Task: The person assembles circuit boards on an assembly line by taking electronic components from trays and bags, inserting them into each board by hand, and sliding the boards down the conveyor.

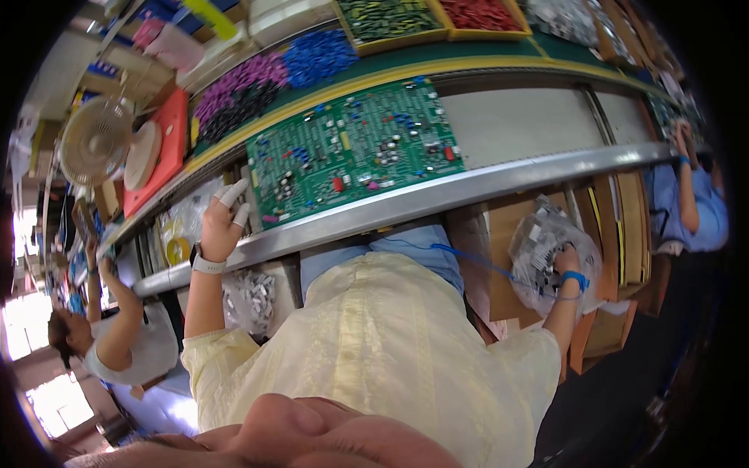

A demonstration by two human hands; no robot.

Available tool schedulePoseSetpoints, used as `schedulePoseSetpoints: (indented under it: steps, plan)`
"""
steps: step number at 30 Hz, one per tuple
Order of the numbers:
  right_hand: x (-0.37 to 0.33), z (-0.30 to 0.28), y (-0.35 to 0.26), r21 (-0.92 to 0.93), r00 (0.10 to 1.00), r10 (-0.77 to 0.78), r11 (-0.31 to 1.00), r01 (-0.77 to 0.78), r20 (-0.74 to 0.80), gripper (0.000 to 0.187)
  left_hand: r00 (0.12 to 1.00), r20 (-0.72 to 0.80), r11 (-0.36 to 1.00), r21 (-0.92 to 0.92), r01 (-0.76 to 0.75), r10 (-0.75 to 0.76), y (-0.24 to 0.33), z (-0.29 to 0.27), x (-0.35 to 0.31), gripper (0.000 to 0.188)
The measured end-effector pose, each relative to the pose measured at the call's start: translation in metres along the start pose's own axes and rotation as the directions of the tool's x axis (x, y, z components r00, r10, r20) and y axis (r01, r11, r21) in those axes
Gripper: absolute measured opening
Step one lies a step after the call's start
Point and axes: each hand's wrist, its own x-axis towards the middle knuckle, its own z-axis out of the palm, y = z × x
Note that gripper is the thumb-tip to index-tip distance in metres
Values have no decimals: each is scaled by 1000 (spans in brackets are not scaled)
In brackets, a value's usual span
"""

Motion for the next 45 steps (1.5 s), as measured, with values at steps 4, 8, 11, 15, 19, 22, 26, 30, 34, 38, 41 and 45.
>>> schedulePoseSetpoints:
  steps: [4,8,11,15,19,22,26,30,34,38,41,45]
  plan:
    - [8,5,18,-61,989,-118,992,113,-91,35,912,155,916,-69,394,-380,-49,-41,-66,16]
    - [8,-6,21,-205,987,-64,978,33,-146,33,734,336,743,-132,657,-590,-97,-73,-135,16]
    - [52,6,70,192,975,110,970,-148,192,23,619,311,662,48,748,-721,-134,-69,-184,20]
    - [21,-2,27,590,913,171,716,-373,370,13,643,229,648,530,547,-730,-160,-59,-222,22]
    - [-5,-10,10,595,931,148,733,-330,334,14,675,262,669,586,457,-690,-210,-11,-245,19]
    - [5,-8,14,500,975,167,838,-217,143,16,597,453,710,635,304,-662,-221,17,-251,21]
    - [2,-25,19,577,981,159,794,-192,107,17,587,421,690,625,366,-692,-208,29,-239,20]
    - [-42,-106,-45,645,954,-112,758,-99,279,19,568,329,639,565,521,-754,-229,43,-260,23]
    - [-72,-145,-125,879,917,-398,442,179,13,33,564,365,653,591,474,-741,-246,50,-261,24]
    - [-122,-144,-278,797,758,-652,464,387,11,30,534,349,610,647,457,-770,-253,46,-271,28]
    - [-140,-126,-359,746,579,-815,372,552,-21,27,529,320,602,588,540,-786,-245,48,-262,31]
    - [-155,-96,-447,487,161,-987,154,860,27,17,570,292,623,546,560,-768,-225,36,-266,29]
